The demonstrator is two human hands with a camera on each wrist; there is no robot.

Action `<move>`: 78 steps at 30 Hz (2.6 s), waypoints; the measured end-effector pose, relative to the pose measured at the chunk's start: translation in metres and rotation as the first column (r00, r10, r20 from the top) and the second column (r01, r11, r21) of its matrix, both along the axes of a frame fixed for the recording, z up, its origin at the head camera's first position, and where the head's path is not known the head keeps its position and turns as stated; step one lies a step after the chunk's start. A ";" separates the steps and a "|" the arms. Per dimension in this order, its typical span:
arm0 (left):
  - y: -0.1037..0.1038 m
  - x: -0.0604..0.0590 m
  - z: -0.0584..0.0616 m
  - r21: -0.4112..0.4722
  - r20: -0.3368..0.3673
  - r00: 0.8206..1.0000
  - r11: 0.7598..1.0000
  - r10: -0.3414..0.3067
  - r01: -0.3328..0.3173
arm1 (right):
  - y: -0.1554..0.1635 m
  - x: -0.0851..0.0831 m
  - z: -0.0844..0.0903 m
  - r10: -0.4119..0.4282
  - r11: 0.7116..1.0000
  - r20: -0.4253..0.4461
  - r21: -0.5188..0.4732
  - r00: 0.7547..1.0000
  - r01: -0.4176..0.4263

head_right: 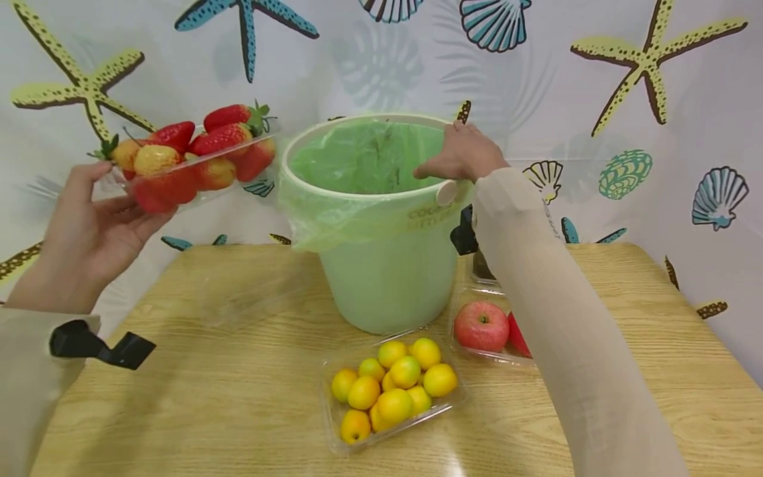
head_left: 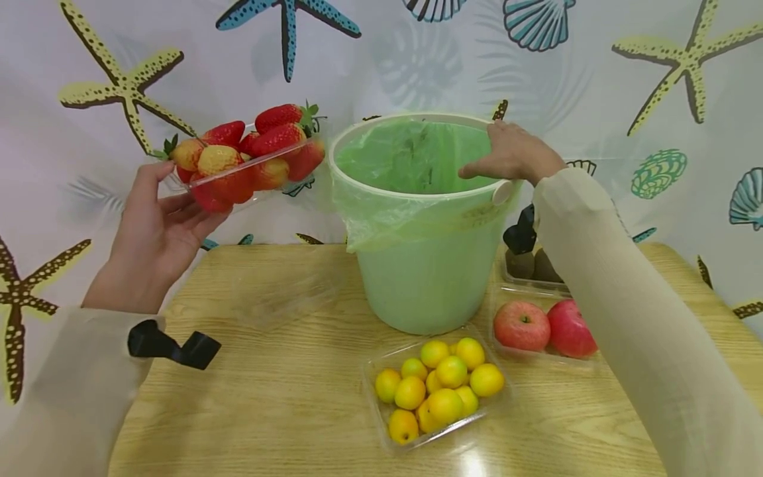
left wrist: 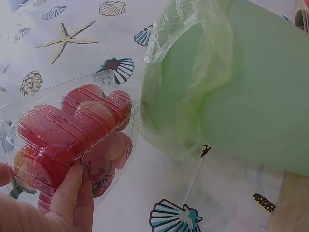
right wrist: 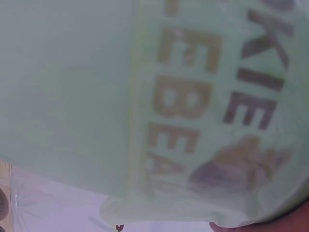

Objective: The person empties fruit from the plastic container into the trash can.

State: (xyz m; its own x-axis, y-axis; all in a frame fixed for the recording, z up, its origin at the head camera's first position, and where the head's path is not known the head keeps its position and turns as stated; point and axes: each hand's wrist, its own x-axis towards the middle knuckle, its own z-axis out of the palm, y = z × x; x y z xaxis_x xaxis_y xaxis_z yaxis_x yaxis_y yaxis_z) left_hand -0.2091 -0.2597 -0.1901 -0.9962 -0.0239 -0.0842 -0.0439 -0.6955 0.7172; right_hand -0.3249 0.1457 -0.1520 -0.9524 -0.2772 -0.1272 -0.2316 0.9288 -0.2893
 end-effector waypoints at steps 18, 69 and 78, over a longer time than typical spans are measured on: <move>0.037 -0.026 0.020 -0.017 0.027 0.998 0.998 -0.060 0.060 | 0.000 0.000 0.000 -0.011 1.000 -0.009 -0.017 1.000 0.011; 0.119 -0.051 0.044 -0.462 0.023 0.998 0.886 0.054 -0.037 | -0.003 -0.005 0.001 -0.002 1.000 -0.022 0.000 1.000 0.002; 0.123 -0.052 0.045 -0.516 -0.010 0.998 0.855 0.054 -0.052 | -0.003 -0.003 0.000 -0.009 1.000 -0.021 -0.013 1.000 0.008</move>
State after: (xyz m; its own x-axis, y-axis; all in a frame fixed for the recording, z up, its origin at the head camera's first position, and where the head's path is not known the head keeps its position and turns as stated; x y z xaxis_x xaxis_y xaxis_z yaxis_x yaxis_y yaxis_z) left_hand -0.2608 -0.1368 -0.1453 -0.9918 -0.1180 -0.0500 -0.0220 -0.2274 0.9736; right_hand -0.3278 0.1423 -0.1520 -0.9571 -0.2705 -0.1036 -0.2298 0.9269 -0.2967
